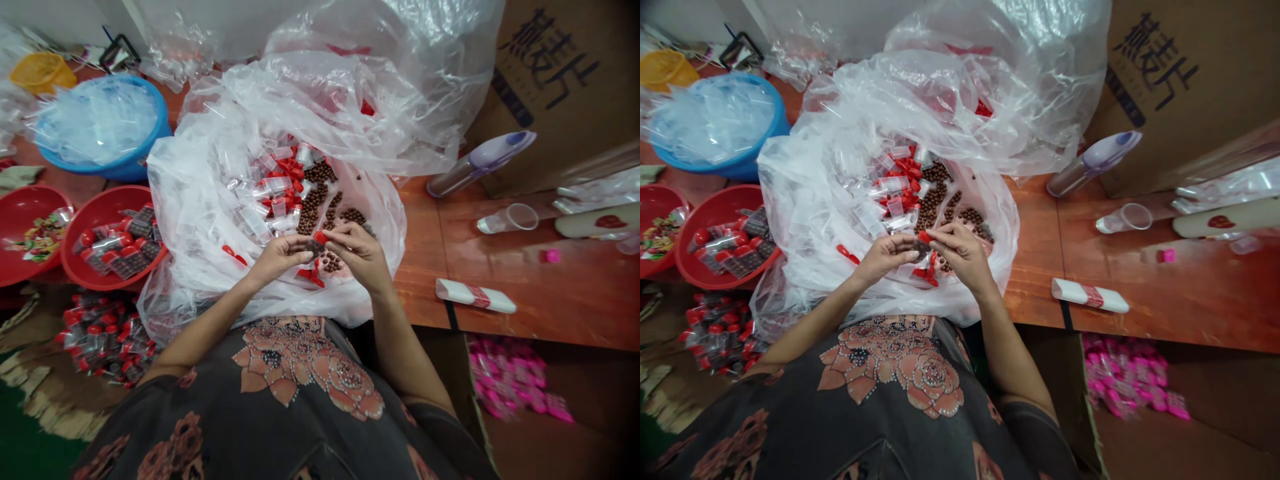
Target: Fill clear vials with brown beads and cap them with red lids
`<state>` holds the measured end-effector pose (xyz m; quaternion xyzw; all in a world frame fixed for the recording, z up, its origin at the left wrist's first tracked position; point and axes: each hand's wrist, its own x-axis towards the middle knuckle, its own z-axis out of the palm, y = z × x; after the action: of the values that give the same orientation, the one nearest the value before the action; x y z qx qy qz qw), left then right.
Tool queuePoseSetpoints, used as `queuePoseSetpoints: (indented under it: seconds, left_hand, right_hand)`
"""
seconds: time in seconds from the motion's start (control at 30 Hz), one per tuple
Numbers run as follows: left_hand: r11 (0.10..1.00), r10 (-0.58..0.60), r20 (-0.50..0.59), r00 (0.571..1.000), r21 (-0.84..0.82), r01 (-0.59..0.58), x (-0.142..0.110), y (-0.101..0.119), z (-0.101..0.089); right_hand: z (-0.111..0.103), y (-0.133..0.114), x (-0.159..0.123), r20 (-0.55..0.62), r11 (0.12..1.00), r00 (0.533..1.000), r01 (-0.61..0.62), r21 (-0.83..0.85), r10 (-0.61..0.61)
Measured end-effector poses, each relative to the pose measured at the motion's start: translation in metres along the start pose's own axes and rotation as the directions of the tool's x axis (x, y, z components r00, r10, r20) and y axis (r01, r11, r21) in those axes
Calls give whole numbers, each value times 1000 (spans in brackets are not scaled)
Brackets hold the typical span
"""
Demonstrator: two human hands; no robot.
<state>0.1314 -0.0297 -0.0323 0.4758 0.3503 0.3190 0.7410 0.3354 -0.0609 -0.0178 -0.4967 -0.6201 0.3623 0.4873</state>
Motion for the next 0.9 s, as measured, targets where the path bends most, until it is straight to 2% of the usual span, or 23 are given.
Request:
queuePoseSetpoints:
  seconds: [0.2,0.3,0.4,0.5,0.63,0.73,0.8,0.87,0.9]
  left_hand:
    - [998,11,-40,999,62,-9,-5,-2,1]
    - [998,3,-46,999,62,0,-8,0,3]
    - [999,16,-84,996,39,-13,-10,-1,5]
    - [1000,27,-112,993,10,-26,-8,-3,6]
    - [998,-1,-95,995,-70,-5,-3,-11,10]
    - [976,-107,-99,989,-201,86,0,-18,16]
    - [944,-203,-91,975,-283,170,1,-19,21]
    - [923,-235,-107,966,-336,187,2,-17,24]
    - [921,-226,-128,966,-352,169,3,-15,26]
  right_hand:
    - [-2,5,-7,102,981,990,112,-159,-97]
    - [5,11,-14,154,962,979,164,-219,-132]
    - [17,20,-19,154,935,975,200,-291,-160]
    - [26,26,-21,146,912,977,199,-358,-155]
    - [25,28,-19,191,897,962,252,-364,-193]
    - [23,27,-22,254,892,938,314,-325,-238]
    - [26,30,-28,214,917,959,246,-316,-184]
    - [32,34,-35,75,959,996,60,-278,-41]
    - [36,36,-38,0,971,999,-44,-235,46]
